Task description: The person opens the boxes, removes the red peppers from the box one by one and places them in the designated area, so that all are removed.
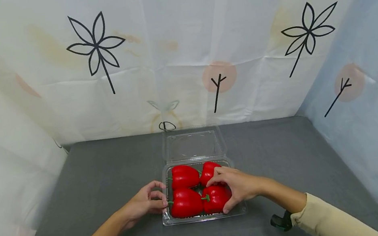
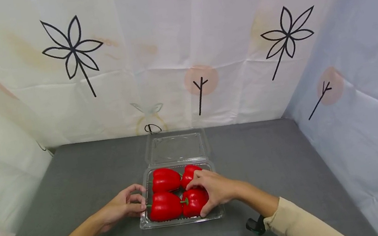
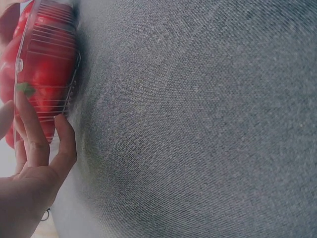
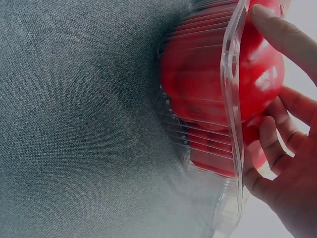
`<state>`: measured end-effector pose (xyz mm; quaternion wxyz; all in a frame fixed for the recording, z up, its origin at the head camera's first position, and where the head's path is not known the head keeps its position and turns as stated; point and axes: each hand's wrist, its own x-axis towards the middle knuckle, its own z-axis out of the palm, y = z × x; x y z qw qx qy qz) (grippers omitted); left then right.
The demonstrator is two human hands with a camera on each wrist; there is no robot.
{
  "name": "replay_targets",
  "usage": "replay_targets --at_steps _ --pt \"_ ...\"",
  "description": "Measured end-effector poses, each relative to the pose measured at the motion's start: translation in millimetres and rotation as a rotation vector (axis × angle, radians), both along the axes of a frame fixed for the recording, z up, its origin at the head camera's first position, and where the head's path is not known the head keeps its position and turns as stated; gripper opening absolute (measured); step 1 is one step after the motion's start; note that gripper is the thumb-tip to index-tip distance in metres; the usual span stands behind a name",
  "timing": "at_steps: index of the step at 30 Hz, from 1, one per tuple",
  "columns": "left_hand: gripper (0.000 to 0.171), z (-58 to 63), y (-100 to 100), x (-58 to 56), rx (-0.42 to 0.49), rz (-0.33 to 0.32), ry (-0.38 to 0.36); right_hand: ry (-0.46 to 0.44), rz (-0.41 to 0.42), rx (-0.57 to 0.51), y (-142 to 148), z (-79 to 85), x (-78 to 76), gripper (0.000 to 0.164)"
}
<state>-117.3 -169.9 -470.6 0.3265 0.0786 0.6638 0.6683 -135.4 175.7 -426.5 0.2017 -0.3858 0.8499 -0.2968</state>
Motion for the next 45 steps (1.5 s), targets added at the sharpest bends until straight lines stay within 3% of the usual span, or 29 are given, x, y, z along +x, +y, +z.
replay_targets --at_steps 19,30,45 --pt "0.041 0.0 1.0 0.1 0.005 0.0 0.003 0.061 0.017 0.03 -5.1 1.1 -1.5 0.056" --pt "0.042 1.7 1.1 -1.5 -0.004 0.004 0.002 0.04 -0.012 0.05 -6.0 2.0 -2.7 0.055" --pt "0.044 2.6 0.2 -2.2 -0.018 0.009 0.003 0.058 0.0 0.009 -4.3 -0.8 -3.4 0.053"
